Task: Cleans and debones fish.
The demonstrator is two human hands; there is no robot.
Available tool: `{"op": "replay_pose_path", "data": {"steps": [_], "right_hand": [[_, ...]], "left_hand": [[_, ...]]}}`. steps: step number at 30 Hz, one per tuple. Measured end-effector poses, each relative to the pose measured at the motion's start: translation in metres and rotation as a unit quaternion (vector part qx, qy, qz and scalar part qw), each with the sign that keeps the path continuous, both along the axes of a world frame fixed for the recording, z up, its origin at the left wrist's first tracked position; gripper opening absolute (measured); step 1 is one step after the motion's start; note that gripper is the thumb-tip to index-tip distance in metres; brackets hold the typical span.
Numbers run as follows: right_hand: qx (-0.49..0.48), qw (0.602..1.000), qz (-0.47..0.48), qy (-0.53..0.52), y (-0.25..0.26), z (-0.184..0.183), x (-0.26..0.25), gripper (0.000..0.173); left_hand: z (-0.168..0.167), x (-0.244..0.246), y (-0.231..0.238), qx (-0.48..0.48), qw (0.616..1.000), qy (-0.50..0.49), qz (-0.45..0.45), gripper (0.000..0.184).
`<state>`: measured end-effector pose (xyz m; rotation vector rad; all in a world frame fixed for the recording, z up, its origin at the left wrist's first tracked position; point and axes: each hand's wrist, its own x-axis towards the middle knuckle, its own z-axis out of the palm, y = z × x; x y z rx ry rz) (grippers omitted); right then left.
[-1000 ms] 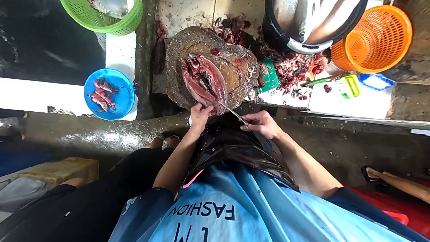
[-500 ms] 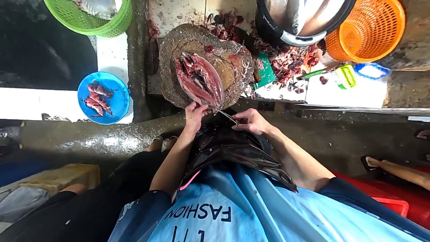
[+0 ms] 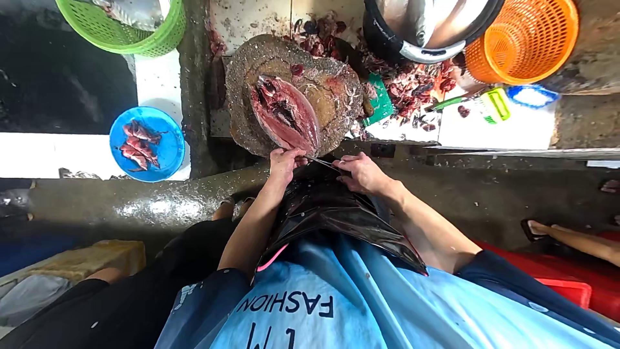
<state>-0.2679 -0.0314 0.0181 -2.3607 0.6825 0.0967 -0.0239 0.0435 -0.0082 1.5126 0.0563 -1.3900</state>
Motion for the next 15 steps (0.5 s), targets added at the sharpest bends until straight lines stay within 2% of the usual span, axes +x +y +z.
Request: {"op": "replay_pose_path", "data": {"steps": [6, 7, 9, 11, 15], "right_hand": [[0.001, 0.997, 0.076, 0.011, 0.0, 0.01, -0.012, 0.042], [0.003, 0.998, 0.063, 0.0, 0.004, 0.012, -0.016, 0.04], [-0.004, 0.998, -0.029, -0.054, 0.003, 0.018, -0.026, 0.038], [0.016, 0.992, -0.103, -0.072, -0.008, 0.024, -0.031, 0.044], [0.055, 0.991, -0.094, -0.081, -0.014, 0.027, -0.024, 0.041]], "left_hand": [[-0.005, 0.009, -0.005, -0.004, 1.0, -0.027, 0.004, 0.011], [-0.005, 0.012, -0.006, -0.01, 1.0, -0.026, -0.003, 0.011], [-0.002, 0.016, -0.007, -0.037, 0.999, -0.011, -0.027, 0.016], [-0.001, 0.016, -0.004, -0.063, 0.998, 0.0, -0.029, 0.013], [-0.004, 0.011, 0.004, -0.093, 0.996, 0.002, -0.004, 0.016]]}}
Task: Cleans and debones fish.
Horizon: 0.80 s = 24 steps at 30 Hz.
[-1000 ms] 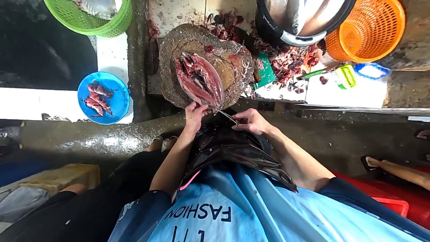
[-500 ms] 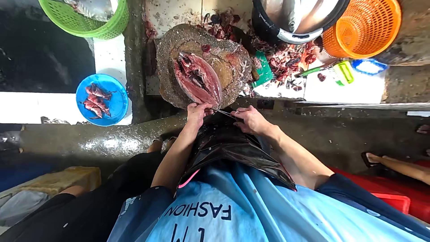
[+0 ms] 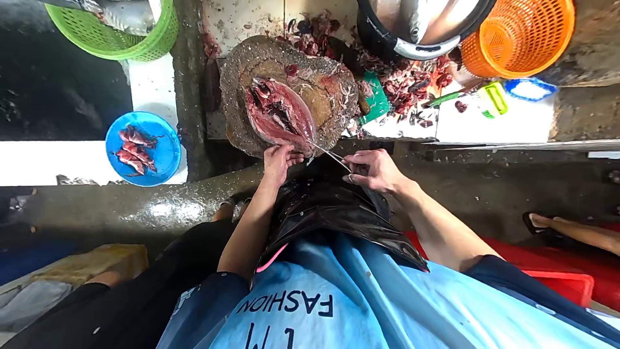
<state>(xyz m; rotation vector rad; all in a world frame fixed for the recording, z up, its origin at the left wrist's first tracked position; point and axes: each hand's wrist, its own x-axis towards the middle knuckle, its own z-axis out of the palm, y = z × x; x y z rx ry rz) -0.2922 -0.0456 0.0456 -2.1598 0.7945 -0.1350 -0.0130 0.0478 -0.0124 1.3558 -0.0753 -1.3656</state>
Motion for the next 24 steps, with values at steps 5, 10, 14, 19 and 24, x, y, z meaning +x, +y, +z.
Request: {"op": "replay_pose_path", "data": {"steps": [5, 10, 14, 19, 24], "right_hand": [[0.007, 0.999, 0.032, 0.032, 0.002, -0.006, 0.024, 0.031], [0.01, 0.998, 0.041, 0.044, 0.006, -0.007, 0.034, 0.029], [0.006, 0.998, 0.054, 0.036, 0.006, -0.021, 0.036, 0.032], [0.018, 0.998, 0.063, 0.018, 0.008, -0.034, 0.036, 0.035], [-0.056, 0.993, 0.082, 0.062, 0.009, -0.031, 0.034, 0.038]], "left_hand": [[-0.001, -0.003, 0.0, -0.001, 0.999, -0.033, -0.001, 0.013], [-0.004, -0.003, 0.003, -0.013, 0.998, -0.054, 0.009, 0.011], [-0.007, 0.001, 0.007, -0.034, 0.998, -0.054, 0.001, 0.011], [-0.006, 0.014, 0.008, -0.032, 0.999, -0.017, -0.012, 0.01], [0.001, 0.013, -0.001, 0.034, 0.999, -0.001, -0.035, 0.012]]}}
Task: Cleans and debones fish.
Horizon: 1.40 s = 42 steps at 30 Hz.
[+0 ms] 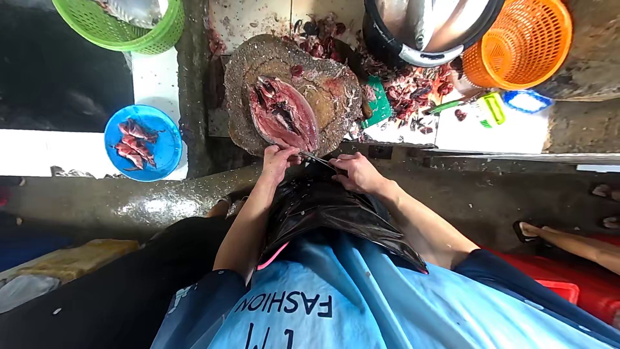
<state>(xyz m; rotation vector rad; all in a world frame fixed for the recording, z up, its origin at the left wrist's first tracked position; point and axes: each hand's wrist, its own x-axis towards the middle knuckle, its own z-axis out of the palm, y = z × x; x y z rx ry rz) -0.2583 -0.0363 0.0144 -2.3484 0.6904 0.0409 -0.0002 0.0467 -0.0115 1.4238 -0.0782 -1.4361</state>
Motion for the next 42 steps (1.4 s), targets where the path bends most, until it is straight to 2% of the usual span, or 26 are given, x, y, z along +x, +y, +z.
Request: {"op": "replay_pose_path", "data": {"steps": [6, 11, 12, 14, 16, 18, 19, 21, 24, 27, 31, 32, 34, 36, 38, 40, 42], "right_hand": [[-0.084, 0.994, 0.059, 0.026, -0.009, 0.003, -0.009, 0.037], [-0.06, 0.991, 0.12, 0.003, 0.0, 0.017, -0.012, 0.035], [-0.066, 0.993, 0.099, -0.019, 0.004, 0.019, -0.018, 0.033], [-0.084, 0.995, -0.02, -0.058, -0.005, 0.02, -0.029, 0.037], [-0.07, 0.99, -0.126, -0.004, -0.018, 0.025, -0.039, 0.052], [-0.076, 0.984, -0.159, 0.026, -0.023, 0.022, -0.043, 0.057], [-0.084, 0.982, -0.167, 0.019, -0.024, 0.019, -0.042, 0.057], [-0.083, 0.981, -0.178, 0.004, -0.019, 0.015, -0.037, 0.056], [-0.039, 0.981, -0.189, 0.0, -0.015, 0.017, -0.017, 0.056], [0.035, 0.977, -0.21, -0.004, -0.012, 0.02, 0.009, 0.044], [0.129, 0.967, -0.221, 0.001, -0.014, 0.026, 0.044, 0.035], [0.133, 0.967, -0.218, -0.009, -0.014, 0.025, 0.052, 0.031], [0.124, 0.97, -0.208, -0.028, -0.014, 0.023, 0.066, 0.025], [0.121, 0.971, -0.203, -0.041, -0.015, 0.021, 0.078, 0.023], [0.136, 0.968, -0.203, -0.057, -0.015, 0.02, 0.09, 0.02], [0.196, 0.955, -0.209, -0.079, -0.016, 0.021, 0.103, 0.017], [0.3, 0.922, -0.227, -0.095, -0.018, 0.026, 0.117, 0.019]], "left_hand": [[0.004, -0.019, -0.013, 0.075, 0.995, -0.056, 0.029, 0.013], [0.002, -0.015, -0.019, 0.078, 0.992, -0.094, 0.039, 0.012], [0.003, -0.013, -0.017, 0.079, 0.992, -0.091, 0.026, 0.013], [0.005, -0.006, -0.017, 0.077, 0.994, -0.075, -0.018, 0.016], [0.011, 0.007, -0.015, 0.102, 0.993, -0.058, -0.033, 0.022], [0.015, 0.036, -0.022, 0.135, 0.987, -0.083, 0.011, 0.03], [0.013, 0.054, -0.03, 0.145, 0.982, -0.115, 0.035, 0.029], [0.005, 0.082, -0.046, 0.155, 0.97, -0.183, 0.027, 0.025], [-0.002, 0.11, -0.07, 0.165, 0.94, -0.294, -0.05, 0.027], [-0.005, 0.127, -0.085, 0.163, 0.905, -0.384, -0.086, 0.032], [-0.003, 0.129, -0.082, 0.088, 0.919, -0.368, -0.108, 0.025], [-0.002, 0.126, -0.077, 0.063, 0.932, -0.341, -0.105, 0.029], [-0.001, 0.123, -0.067, 0.034, 0.953, -0.283, -0.097, 0.049], [-0.003, 0.125, -0.061, 0.024, 0.96, -0.262, -0.092, 0.056], [-0.005, 0.13, -0.062, 0.048, 0.954, -0.278, -0.098, 0.043], [-0.009, 0.136, -0.069, 0.078, 0.939, -0.319, -0.105, 0.028], [-0.012, 0.144, -0.077, 0.099, 0.921, -0.355, -0.125, 0.03]]}}
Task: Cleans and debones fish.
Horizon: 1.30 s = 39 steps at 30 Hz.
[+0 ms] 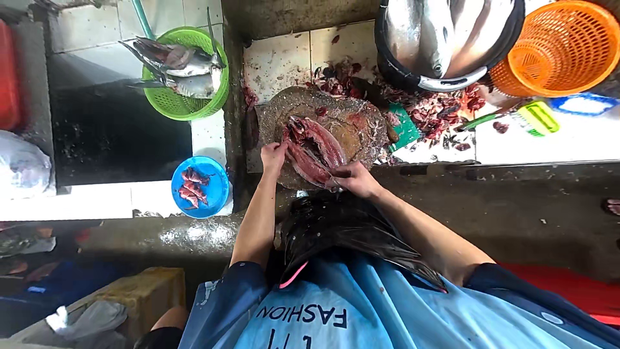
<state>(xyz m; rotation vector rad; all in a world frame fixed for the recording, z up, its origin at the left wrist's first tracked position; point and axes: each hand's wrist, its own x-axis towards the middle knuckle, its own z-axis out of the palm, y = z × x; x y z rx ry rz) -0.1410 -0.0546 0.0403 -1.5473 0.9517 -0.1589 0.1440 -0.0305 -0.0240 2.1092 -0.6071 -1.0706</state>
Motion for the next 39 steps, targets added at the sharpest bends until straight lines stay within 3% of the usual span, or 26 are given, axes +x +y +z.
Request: {"op": "replay_pose_path", "data": {"steps": [4, 11, 17, 25, 32, 39], "right_hand": [[0.12, 0.991, -0.049, -0.041, -0.004, -0.001, 0.029, 0.022], [0.161, 0.982, -0.097, -0.028, -0.01, -0.006, 0.062, 0.027], [0.243, 0.956, -0.106, -0.127, -0.005, -0.031, 0.062, 0.018], [0.216, 0.964, -0.108, -0.111, 0.001, -0.04, 0.06, 0.016], [0.043, 0.994, -0.024, -0.097, 0.006, -0.046, 0.049, 0.011], [0.116, 0.986, -0.059, -0.106, 0.009, -0.036, 0.043, 0.01]], "left_hand": [[-0.001, 0.006, -0.005, -0.012, 0.999, -0.025, -0.045, 0.025], [0.006, 0.01, 0.009, -0.068, 0.992, 0.101, -0.019, 0.019], [-0.003, 0.013, 0.012, -0.094, 0.985, 0.147, 0.0, 0.021], [0.001, 0.013, 0.012, -0.113, 0.976, 0.188, -0.02, 0.024], [-0.004, -0.003, 0.01, -0.168, 0.966, 0.196, 0.03, 0.024], [-0.004, -0.023, 0.008, -0.183, 0.967, 0.167, 0.055, 0.021]]}}
